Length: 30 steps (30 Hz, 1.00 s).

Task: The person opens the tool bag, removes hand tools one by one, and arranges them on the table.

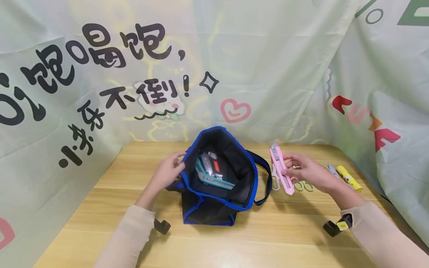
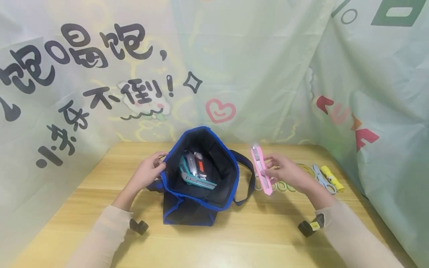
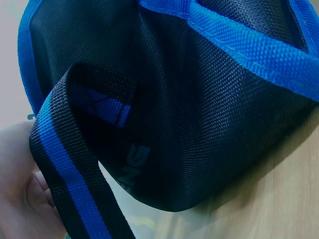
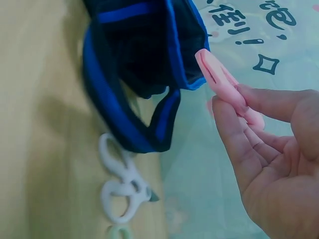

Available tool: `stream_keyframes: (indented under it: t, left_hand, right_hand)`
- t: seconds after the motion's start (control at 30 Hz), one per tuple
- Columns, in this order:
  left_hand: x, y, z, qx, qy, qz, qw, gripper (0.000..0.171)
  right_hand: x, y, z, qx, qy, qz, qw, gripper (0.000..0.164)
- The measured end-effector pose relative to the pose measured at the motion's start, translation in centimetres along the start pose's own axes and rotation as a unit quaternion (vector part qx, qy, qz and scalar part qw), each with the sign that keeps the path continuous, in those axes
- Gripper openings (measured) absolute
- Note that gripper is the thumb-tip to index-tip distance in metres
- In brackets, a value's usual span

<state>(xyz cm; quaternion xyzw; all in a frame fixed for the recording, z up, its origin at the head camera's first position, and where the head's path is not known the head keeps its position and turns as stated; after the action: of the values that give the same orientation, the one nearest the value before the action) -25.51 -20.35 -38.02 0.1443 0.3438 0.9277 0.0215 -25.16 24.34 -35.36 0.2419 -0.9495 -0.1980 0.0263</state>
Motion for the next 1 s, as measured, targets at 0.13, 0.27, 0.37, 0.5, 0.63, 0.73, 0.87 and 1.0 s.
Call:
stream_keyframes:
  t: [0.13, 0.27, 0.37, 0.5, 0.63, 0.73, 0.87, 1.0]
  left_hand:
    - [0.0, -0.1, 0.0, -0.004, 0.000, -0.004, 1.0000, 0.042]
    - [0.1, -0.1, -0.1, -0.004, 0.001, -0.006, 1.0000, 0.043]
    - [0.1, -0.2, -0.2, -0.004, 0.005, -0.006, 1.0000, 0.043]
    - [0.1, -0.2, -0.2, -0.005, 0.007, -0.007, 0.9999, 0.043]
    - [0.1, -0.1, -0.1, -0.008, 0.006, -0.007, 0.9999, 0.043]
    - [0.1, -0.2, 0.0, -0.009, 0.007, -0.006, 0.9999, 0.042]
    - [0.2, -0.3, 0.0, -0.008, 0.007, -0.006, 0.9999, 0.042]
    - [0.2, -0.4, -0.1, -0.006, 0.007, -0.007, 0.9999, 0.042]
  right_hand:
    - [-1.6, -0.2, 1.4, 0.020, -0.017, 0.003, 1.000, 0.064]
    - [-3.1, -0.6, 2.6, 0.045, -0.024, 0.000, 0.999, 0.065]
    - [-4.0, -0.9, 3.3, 0.069, -0.022, -0.012, 0.997, 0.066]
    - [-4.9, -1.3, 4.4, 0.095, -0.021, -0.031, 0.995, 0.069]
    - [-5.6, -1.7, 5.9, 0.112, -0.036, -0.043, 0.992, 0.068]
    - [-5.9, -2.1, 7.0, 0.122, -0.048, -0.050, 0.990, 0.067]
    - [-6.0, -2.6, 8.1, 0.128, -0.054, -0.061, 0.988, 0.066]
    - [-6.1, -3.1, 8.5, 0.139, -0.055, -0.076, 0.986, 0.061]
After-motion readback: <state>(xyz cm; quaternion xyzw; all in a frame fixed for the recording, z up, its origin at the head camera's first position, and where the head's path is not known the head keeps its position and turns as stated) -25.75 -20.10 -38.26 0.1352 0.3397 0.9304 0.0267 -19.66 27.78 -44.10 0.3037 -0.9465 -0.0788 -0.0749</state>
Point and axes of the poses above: each hand's wrist, its own x-axis towards the middle knuckle, its own y-axis out of the back of the hand, z = x × y, the point moved 2 cm from there along x, towards the middle knuckle
